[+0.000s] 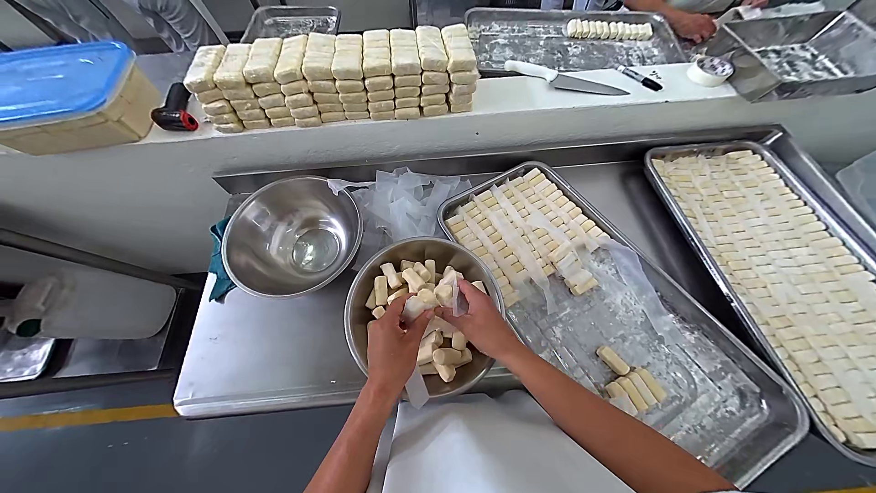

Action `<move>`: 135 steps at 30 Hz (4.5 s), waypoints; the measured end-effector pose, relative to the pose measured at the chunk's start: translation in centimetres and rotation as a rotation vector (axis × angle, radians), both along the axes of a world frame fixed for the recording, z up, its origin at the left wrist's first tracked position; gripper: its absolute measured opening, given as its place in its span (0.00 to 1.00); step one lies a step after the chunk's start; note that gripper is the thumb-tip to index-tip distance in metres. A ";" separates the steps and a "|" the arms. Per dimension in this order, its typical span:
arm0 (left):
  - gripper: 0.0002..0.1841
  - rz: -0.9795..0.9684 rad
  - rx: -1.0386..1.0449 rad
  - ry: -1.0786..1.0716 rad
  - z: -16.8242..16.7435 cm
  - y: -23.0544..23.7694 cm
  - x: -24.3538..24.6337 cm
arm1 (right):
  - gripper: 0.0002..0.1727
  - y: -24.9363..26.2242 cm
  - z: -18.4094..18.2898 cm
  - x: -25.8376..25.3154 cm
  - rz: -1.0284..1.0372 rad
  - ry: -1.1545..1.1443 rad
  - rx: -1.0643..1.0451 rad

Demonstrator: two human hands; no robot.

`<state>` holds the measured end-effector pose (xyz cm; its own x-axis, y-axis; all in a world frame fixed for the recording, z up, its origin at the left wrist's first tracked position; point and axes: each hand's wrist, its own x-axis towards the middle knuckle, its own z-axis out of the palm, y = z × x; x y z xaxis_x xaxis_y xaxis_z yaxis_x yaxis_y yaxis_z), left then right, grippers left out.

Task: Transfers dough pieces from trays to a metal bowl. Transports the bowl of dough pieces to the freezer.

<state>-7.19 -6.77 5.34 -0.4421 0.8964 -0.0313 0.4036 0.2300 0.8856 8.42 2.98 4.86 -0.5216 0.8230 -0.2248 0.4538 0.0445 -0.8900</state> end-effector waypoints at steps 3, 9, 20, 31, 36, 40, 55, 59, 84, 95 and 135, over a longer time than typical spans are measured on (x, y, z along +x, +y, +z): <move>0.18 -0.047 0.011 -0.242 0.3 -0.4 -1.3 | 0.32 0.8 -0.4 1.3 -0.030 -0.012 -0.069; 0.21 -0.215 0.016 -0.386 1.0 -0.6 -2.1 | 0.35 0.4 1.3 1.8 0.159 0.099 0.163; 0.16 -0.091 0.114 -0.064 0.6 0.4 0.7 | 0.22 -0.9 0.9 0.0 0.145 0.189 0.120; 0.14 -0.022 0.121 0.023 1.0 1.5 0.6 | 0.20 -0.9 -0.2 -0.4 0.037 0.242 0.096; 0.15 -0.011 0.113 -0.146 1.5 1.5 -0.2 | 0.47 0.3 0.2 -0.2 0.163 0.089 0.113; 0.17 0.019 0.167 -0.426 2.0 1.5 -1.0 | 0.32 1.8 -0.2 0.9 0.264 -0.088 0.134; 0.44 -0.091 -0.103 0.058 1.4 1.0 -5.1 | 0.16 3.8 5.4 -0.1 -0.106 0.516 -0.269; 0.40 -0.252 -0.176 0.047 1.0 -0.6 -2.7 | 0.10 4.0 6.9 -0.3 -0.093 0.566 -0.164; 0.25 -0.410 -0.426 0.367 -2.8 -3.3 -1.0 | 0.08 -1.2 0.5 2.4 0.005 0.220 0.029; 0.17 -0.007 0.052 -0.713 0.2 -1.0 1.1 | 0.09 -3.4 0.3 0.9 0.137 0.101 0.378; 0.30 -0.347 -0.165 -0.733 -0.7 4.0 4.7 | 0.20 2.3 -0.4 16.2 -0.248 -0.104 0.063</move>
<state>-2.53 -2.74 4.65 0.0423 0.9369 -0.3471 -0.1915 0.3486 0.9175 24.67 5.30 4.46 -0.2793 0.9366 -0.2113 0.5467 -0.0258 -0.8369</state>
